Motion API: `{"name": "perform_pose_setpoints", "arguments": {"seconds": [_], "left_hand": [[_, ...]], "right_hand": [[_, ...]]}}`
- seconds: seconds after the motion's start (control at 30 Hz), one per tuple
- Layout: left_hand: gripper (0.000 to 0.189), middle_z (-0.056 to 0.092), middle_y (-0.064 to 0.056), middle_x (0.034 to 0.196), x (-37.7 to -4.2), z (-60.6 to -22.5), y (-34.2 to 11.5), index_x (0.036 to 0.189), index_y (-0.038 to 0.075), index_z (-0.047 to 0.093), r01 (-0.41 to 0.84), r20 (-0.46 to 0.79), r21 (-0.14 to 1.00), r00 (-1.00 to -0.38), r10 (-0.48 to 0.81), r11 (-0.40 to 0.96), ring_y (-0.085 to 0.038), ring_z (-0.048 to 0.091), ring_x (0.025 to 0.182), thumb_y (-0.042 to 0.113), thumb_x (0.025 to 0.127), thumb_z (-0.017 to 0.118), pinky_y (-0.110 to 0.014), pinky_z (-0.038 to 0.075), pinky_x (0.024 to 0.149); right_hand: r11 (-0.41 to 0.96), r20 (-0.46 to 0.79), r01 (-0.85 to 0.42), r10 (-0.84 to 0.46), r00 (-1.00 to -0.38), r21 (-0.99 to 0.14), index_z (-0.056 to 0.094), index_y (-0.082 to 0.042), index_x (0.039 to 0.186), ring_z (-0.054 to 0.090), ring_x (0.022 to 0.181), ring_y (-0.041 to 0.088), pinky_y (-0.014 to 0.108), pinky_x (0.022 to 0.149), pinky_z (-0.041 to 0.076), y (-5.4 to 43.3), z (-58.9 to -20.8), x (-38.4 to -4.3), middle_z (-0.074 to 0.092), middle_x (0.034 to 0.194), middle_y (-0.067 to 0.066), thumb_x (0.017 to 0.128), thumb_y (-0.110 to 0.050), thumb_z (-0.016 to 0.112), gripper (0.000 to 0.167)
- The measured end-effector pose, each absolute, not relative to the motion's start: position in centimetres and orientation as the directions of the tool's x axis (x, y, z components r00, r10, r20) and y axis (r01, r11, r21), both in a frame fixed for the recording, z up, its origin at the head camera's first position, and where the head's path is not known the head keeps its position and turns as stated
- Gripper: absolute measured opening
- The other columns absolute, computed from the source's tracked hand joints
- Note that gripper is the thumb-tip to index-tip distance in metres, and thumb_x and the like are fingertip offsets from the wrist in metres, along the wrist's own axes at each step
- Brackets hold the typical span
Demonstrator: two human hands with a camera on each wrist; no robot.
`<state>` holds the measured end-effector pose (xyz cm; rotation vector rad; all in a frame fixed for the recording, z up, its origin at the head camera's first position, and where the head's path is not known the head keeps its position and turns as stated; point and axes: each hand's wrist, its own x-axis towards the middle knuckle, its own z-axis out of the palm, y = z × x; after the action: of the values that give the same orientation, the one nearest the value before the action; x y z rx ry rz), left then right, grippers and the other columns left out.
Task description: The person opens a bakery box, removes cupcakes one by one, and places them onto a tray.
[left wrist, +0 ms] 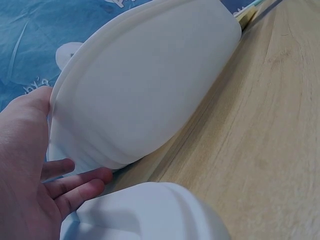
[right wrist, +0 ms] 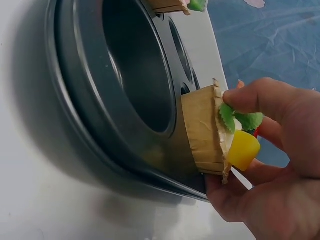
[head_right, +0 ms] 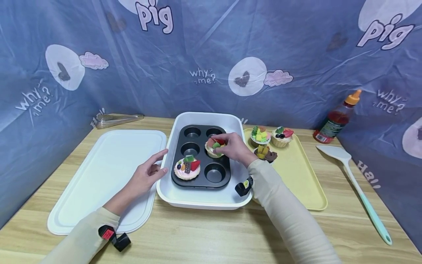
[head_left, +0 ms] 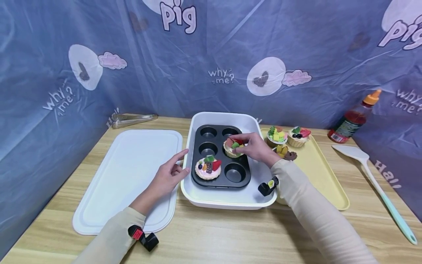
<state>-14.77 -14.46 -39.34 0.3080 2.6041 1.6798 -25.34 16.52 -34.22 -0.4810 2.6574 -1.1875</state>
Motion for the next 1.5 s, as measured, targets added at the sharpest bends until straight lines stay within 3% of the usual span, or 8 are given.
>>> {"name": "perform_pose_setpoints", "arguments": {"seconds": [0.63,1.0,1.1,1.3,1.4,1.5], "left_hand": [[0.062,0.048,-0.019,0.149,-14.8,-39.7,-14.0,0.155,0.024,0.04,0.143,0.073,0.909,-0.979,0.188,0.391,-0.016,0.06,0.085,0.018,0.098,0.065,-0.02,0.048,0.077],[0.062,0.048,-0.019,0.149,-14.9,-39.5,-13.8,0.156,0.024,0.039,0.15,0.078,0.906,-0.978,0.192,0.395,-0.015,0.06,0.086,0.019,0.099,0.064,-0.021,0.048,0.077],[0.062,0.049,-0.018,0.148,-14.9,-39.6,-13.8,0.156,0.024,0.039,0.15,0.076,0.904,-0.978,0.194,0.4,-0.016,0.06,0.086,0.019,0.099,0.064,-0.021,0.049,0.078],[0.062,0.049,-0.02,0.147,-14.8,-39.5,-14.0,0.155,0.022,0.04,0.166,0.091,0.902,-0.976,0.199,0.4,-0.016,0.06,0.085,0.018,0.099,0.064,-0.021,0.049,0.077],[0.062,0.048,-0.019,0.148,-14.8,-39.5,-14.3,0.155,0.022,0.04,0.165,0.091,0.9,-0.977,0.195,0.404,-0.016,0.06,0.086,0.019,0.099,0.064,-0.021,0.049,0.078],[0.062,0.048,-0.02,0.15,-14.8,-39.4,-14.5,0.155,0.023,0.04,0.164,0.093,0.898,-0.978,0.188,0.409,-0.016,0.06,0.086,0.019,0.099,0.064,-0.021,0.049,0.079]], "right_hand": [[0.585,-0.048,-0.149,-0.308,-0.95,-0.797,0.065,-0.012,0.136,0.061,0.116,0.032,0.029,0.086,0.056,17.3,-34.0,-25.2,0.066,0.134,0.014,0.087,-0.008,0.075,0.051],[0.585,0.02,-0.202,-0.303,-0.953,-0.786,0.066,-0.014,0.135,0.058,0.124,0.033,0.048,0.102,0.052,18.1,-31.3,-24.1,0.065,0.135,0.013,0.087,-0.013,0.078,0.05],[0.592,0.047,-0.217,-0.29,-0.956,-0.776,0.066,-0.014,0.135,0.06,0.123,0.032,0.039,0.097,0.054,18.7,-30.4,-23.8,0.066,0.133,0.012,0.086,-0.013,0.079,0.05],[0.585,0.095,-0.229,-0.251,-0.963,-0.778,0.067,-0.009,0.133,0.062,0.12,0.032,0.015,0.074,0.053,21.4,-29.5,-23.0,0.068,0.129,0.017,0.084,-0.009,0.08,0.051],[0.612,0.114,-0.233,-0.227,-0.967,-0.756,0.067,-0.009,0.133,0.063,0.12,0.032,0.012,0.071,0.052,22.8,-29.2,-22.5,0.069,0.127,0.018,0.085,-0.013,0.08,0.05],[0.629,0.12,-0.212,-0.186,-0.975,-0.748,0.068,-0.013,0.132,0.066,0.107,0.024,0.017,0.062,0.051,24.0,-28.7,-22.0,0.071,0.122,0.013,0.085,-0.016,0.081,0.049]]}}
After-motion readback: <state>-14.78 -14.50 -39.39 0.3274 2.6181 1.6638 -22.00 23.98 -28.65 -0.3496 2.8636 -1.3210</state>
